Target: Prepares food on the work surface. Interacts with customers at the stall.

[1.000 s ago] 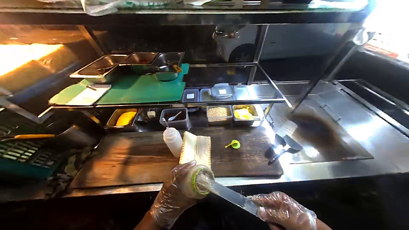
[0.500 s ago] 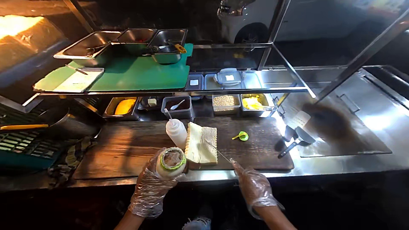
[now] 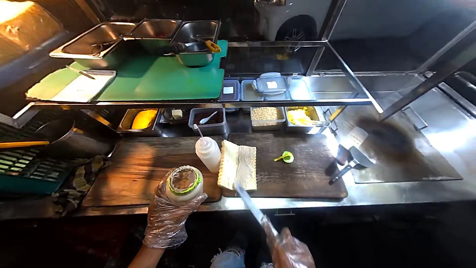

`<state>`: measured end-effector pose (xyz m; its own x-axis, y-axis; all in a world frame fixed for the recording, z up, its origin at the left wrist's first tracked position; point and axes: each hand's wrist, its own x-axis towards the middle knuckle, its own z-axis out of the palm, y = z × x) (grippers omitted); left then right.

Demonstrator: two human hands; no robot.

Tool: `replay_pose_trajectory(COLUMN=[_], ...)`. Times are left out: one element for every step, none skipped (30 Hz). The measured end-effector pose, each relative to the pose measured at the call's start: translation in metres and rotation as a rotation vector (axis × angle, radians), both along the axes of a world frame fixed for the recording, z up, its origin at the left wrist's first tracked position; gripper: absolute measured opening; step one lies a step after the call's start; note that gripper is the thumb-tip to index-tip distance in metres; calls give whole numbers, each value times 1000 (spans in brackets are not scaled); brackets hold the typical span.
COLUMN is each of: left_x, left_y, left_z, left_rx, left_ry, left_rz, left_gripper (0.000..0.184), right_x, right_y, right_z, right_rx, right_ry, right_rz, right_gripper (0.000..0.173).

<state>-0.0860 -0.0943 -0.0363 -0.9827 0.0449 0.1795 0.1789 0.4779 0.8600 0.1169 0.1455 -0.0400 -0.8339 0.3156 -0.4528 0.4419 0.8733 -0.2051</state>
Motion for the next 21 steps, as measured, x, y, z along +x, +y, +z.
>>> replay_pose_trajectory(left_x=[1, 2, 3, 3, 6, 10, 12, 13, 15, 17, 19, 20, 21, 22, 24, 26, 27, 28, 29, 30, 32], left_y=[-1, -2, -2, -2, -3, -4, -4, -4, -4, -5, -6, -7, -7, -7, -6, -6, -5, -3, -1, 2, 4], left_z=[-2, -4, -6, -9, -12, -14, -14, -16, -18, -19, -18, -17, -14, -12, -9, -8, -8, -8, -8, -9, -8], left_rx=[-13, -37, -69, -116, -159, -193, -219, -232, -237, -240, -244, -238, -233, -236, -248, -247, -250, -240, -234, -239, -261], left_ry=[24, 44, 58, 72, 77, 91, 124, 165, 212, 252, 270, 272, 262, 245, 231, 230, 235, 244, 253, 257, 255], left_rz=[-8, -13, -17, -23, -24, -30, -47, -60, -75, -92, -112, -126, -134, -145, -157, -172, -190, -211, -226, -240, -250], left_gripper=[117, 116, 116, 117, 119, 119, 118, 116, 113, 110, 108, 106, 106, 105, 103, 102, 100, 98, 96, 96, 93], right_x=[7, 4, -9, -25, -37, -37, -28, -12, 5, 21, 32, 34, 28, 18, 7, -5, -17, -29, -41, -53, -65], right_y=[-2, -1, 3, 9, 13, 13, 11, 10, 12, 18, 28, 41, 55, 68, 79, 86, 90, 90, 86, 77, 61], right_z=[3, 1, -6, -15, -21, -23, -20, -11, 2, 15, 29, 45, 67, 91, 116, 140, 160, 175, 186, 191, 197], right_rx=[10, 31, 60, 78, 77, 60, 36, 11, -13, -21, -15, -13, -11, -11, -17, -17, -6, 16, 38, 65, 97], right_ry=[23, 52, 62, 40, -14, -52, -60, -58, -49, 4, 119, 235, 323, 390, 437, 464, 464, 449, 434, 413, 359], right_rz=[-6, -28, -46, -45, -24, -2, 7, 8, 11, 37, 84, 139, 210, 298, 396, 499, 597, 684, 742, 755, 730], right_gripper=[53, 50, 49, 50, 53, 54, 53, 53, 52, 50, 47, 45, 44, 43, 43, 42, 42, 41, 39, 33, 24])
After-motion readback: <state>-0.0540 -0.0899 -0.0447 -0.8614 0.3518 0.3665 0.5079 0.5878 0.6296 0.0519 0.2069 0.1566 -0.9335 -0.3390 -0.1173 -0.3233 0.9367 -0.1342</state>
